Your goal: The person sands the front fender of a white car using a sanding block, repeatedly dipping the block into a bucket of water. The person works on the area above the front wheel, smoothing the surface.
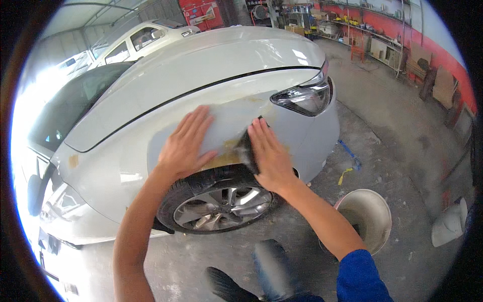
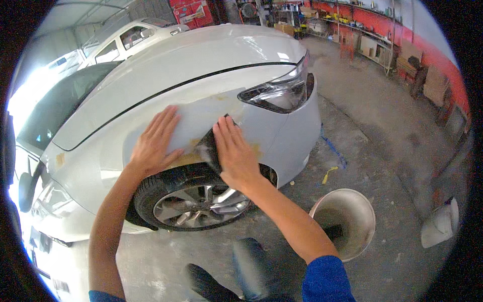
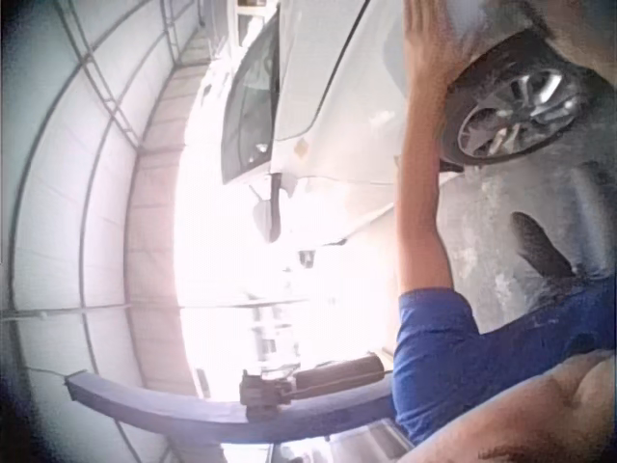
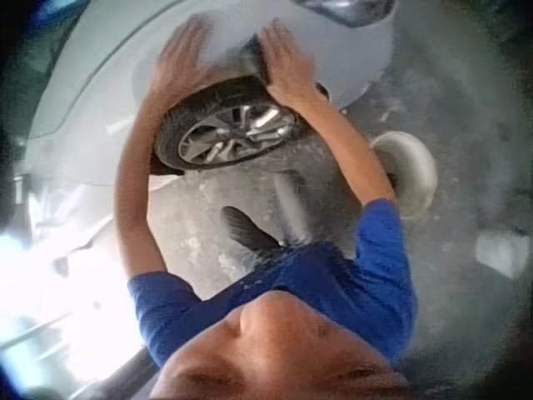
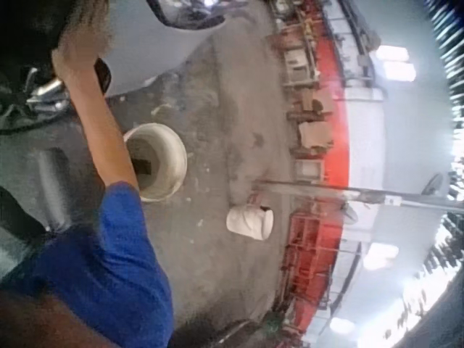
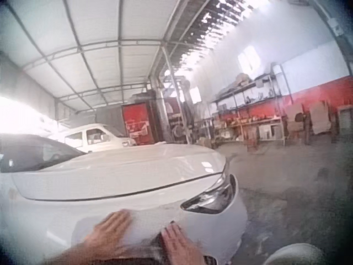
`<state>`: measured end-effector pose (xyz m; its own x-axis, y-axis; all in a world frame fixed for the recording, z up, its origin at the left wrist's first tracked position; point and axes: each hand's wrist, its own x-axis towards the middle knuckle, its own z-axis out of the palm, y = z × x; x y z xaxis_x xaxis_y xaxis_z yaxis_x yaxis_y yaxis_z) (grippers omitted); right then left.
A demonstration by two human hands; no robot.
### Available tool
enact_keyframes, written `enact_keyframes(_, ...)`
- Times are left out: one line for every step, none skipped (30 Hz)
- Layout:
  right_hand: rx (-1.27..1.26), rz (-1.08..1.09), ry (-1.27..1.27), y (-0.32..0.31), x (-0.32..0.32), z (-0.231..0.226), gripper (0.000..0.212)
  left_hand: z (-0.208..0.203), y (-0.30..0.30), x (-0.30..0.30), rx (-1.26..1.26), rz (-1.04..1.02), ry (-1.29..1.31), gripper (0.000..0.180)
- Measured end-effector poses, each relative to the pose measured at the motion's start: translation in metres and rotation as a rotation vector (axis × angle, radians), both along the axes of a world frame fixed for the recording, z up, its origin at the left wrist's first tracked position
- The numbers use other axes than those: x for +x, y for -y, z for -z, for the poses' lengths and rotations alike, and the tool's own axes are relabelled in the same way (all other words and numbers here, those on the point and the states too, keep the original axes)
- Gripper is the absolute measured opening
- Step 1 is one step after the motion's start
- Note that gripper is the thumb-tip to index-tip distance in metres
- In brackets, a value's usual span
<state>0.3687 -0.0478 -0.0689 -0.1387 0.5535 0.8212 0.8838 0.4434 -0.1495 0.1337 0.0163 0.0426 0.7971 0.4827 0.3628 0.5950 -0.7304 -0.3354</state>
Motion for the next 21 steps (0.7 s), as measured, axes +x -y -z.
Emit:
enact_keyframes(-0.012,0.092,0.115,-0.011,-0.008,0.001,0.084,-0.003,0.005,-0.012,0.005,-0.027,0.002,0.088)
enact_keyframes(-0.026,0.057,0.061,-0.019,-0.018,-0.006,0.084,-0.008,0.009,-0.024,0.007,-0.074,-0.003,0.088)
enact_keyframes(-0.043,0.03,0.02,-0.024,-0.019,-0.018,0.084,-0.008,0.007,-0.025,0.018,-0.06,0.003,0.089)
enact_keyframes(-0.061,0.005,-0.021,-0.032,-0.018,-0.031,0.084,-0.007,0.005,-0.025,0.027,-0.045,0.009,0.089)
enact_keyframes(-0.045,0.035,-0.033,-0.04,-0.019,-0.043,0.086,-0.007,0.006,-0.026,0.028,-0.031,0.009,0.09)
enact_keyframes(-0.001,0.087,-0.082,-0.052,-0.024,-0.047,0.084,-0.006,0.005,-0.024,0.031,-0.025,0.013,0.091)
enact_keyframes(-0.022,0.141,-0.115,-0.052,-0.034,-0.045,0.084,-0.005,0.004,-0.022,0.034,-0.018,0.016,0.091)
enact_keyframes(-0.041,0.188,-0.141,-0.049,-0.046,-0.044,0.084,-0.004,0.005,-0.024,0.038,-0.018,0.026,0.091)
enact_keyframes(-0.023,0.131,-0.125,-0.042,-0.055,-0.036,0.085,-0.002,0.003,-0.022,0.035,-0.02,0.025,0.091)
enact_keyframes(-0.005,0.074,-0.109,-0.037,-0.06,-0.027,0.086,0.0,0.002,-0.021,0.032,-0.021,0.023,0.091)
enact_keyframes(-0.037,0.094,0.005,-0.037,-0.054,-0.026,0.082,-0.003,0.003,-0.024,0.039,-0.034,0.017,0.091)
enact_keyframes(-0.007,0.088,-0.025,-0.042,-0.047,-0.026,0.081,-0.004,0.002,-0.024,0.038,-0.025,0.023,0.091)
enact_keyframes(0.023,0.082,-0.055,-0.049,-0.041,-0.027,0.08,-0.005,0.002,-0.025,0.038,-0.016,0.028,0.091)
enact_keyframes(0.047,0.065,-0.082,-0.056,-0.04,-0.029,0.08,-0.005,0.005,-0.027,0.032,-0.019,0.037,0.09)
enact_keyframes(0.019,0.124,-0.124,-0.06,-0.045,-0.042,0.08,-0.003,0.005,-0.027,0.037,-0.021,0.034,0.09)
enact_keyframes(-0.005,0.151,-0.138,-0.056,-0.051,-0.042,0.08,-0.002,0.004,-0.025,0.043,-0.023,0.031,0.09)
enact_keyframes(-0.02,0.175,-0.146,-0.054,-0.054,-0.042,0.081,-0.002,0.003,-0.023,0.057,-0.028,0.035,0.09)
enact_keyframes(-0.035,0.199,-0.154,-0.052,-0.057,-0.041,0.082,-0.001,0.004,-0.023,0.052,-0.036,0.033,0.09)
enact_keyframes(-0.049,0.184,-0.072,-0.044,-0.052,-0.03,0.08,0.0,0.006,-0.024,0.047,-0.045,0.032,0.089)
enact_keyframes(-0.046,0.136,-0.059,-0.04,-0.042,-0.027,0.08,-0.002,0.005,-0.022,0.051,-0.044,0.033,0.089)
enact_keyframes(-0.044,0.088,-0.045,-0.037,-0.032,-0.025,0.079,-0.002,0.004,-0.021,0.051,-0.042,0.034,0.089)
